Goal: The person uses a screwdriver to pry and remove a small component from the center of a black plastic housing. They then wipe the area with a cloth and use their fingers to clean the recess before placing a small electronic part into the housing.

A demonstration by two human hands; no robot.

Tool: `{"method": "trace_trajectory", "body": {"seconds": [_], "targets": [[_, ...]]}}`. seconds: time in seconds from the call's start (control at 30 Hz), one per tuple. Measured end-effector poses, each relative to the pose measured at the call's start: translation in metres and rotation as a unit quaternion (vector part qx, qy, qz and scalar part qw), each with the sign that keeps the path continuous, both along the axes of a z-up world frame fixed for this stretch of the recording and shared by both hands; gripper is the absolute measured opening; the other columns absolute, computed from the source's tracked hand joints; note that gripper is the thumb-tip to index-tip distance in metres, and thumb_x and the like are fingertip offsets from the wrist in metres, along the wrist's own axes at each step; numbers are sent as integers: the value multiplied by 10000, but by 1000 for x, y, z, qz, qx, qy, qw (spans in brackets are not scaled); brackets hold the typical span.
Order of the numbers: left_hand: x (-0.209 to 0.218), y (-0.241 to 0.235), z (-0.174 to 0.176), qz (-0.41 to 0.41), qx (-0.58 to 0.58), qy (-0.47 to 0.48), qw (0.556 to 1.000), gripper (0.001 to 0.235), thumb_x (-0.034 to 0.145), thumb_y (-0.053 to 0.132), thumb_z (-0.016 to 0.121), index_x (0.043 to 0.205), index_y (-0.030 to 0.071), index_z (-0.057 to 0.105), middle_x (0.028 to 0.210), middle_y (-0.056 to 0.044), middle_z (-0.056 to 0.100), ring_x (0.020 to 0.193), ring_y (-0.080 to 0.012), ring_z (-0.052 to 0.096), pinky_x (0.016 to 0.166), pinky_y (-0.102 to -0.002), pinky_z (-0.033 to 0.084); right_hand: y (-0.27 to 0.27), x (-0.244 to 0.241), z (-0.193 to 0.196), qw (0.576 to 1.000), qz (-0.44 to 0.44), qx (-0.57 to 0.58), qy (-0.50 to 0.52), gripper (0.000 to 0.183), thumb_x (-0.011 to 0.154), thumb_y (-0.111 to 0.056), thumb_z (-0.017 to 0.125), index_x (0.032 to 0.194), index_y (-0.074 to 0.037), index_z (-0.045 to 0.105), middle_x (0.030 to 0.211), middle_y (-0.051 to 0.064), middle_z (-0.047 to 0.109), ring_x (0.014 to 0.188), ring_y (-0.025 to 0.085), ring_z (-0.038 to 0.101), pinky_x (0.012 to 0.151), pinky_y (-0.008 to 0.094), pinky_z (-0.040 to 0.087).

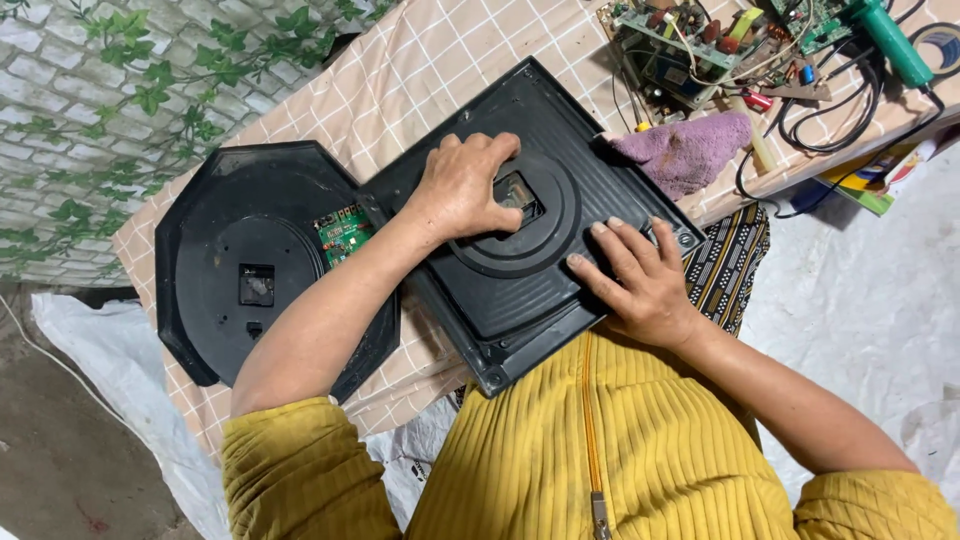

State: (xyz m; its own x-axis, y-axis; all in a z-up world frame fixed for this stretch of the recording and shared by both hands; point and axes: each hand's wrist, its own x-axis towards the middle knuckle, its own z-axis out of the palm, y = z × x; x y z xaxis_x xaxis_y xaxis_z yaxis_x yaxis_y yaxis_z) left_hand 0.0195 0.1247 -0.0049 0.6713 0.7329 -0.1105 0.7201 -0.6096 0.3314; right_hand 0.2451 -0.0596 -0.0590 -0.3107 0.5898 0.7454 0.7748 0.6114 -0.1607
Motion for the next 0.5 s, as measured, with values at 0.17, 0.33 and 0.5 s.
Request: {"method": "trace_trajectory", "body": {"seconds": [0.17,0.33,0.5], "targets": [[-3,2,-12,-22,-22,-20,999,799,631,453,813,1334,163,567,1179,-183,616,1044,-506,599,759,-622,511,0,4,-21,1000,-4,13,5,359,961,-247,565,1265,-243,755,1331,202,686,1209,417,635,1069,664,345],[-3,8,-6,-26,-34,-30,999,867,639,511,813,1389,179,535,1290,-168,584,1140,-468,575,850,-597,495,3,11,-22,1000,11,18,-3,353,1019,-299,504,1276,-251,741,1338,218,681,1226,418,629,1061,670,337],[4,14,-8,-31,15,-88,996,779,577,546,821,1251,193,654,1120,-112,683,1025,-372,597,825,-512,485,6,22,-35,1000,15,27,1,372,1043,-378,478,1269,-245,743,1344,239,679,1229,430,626,1085,666,321]]}}
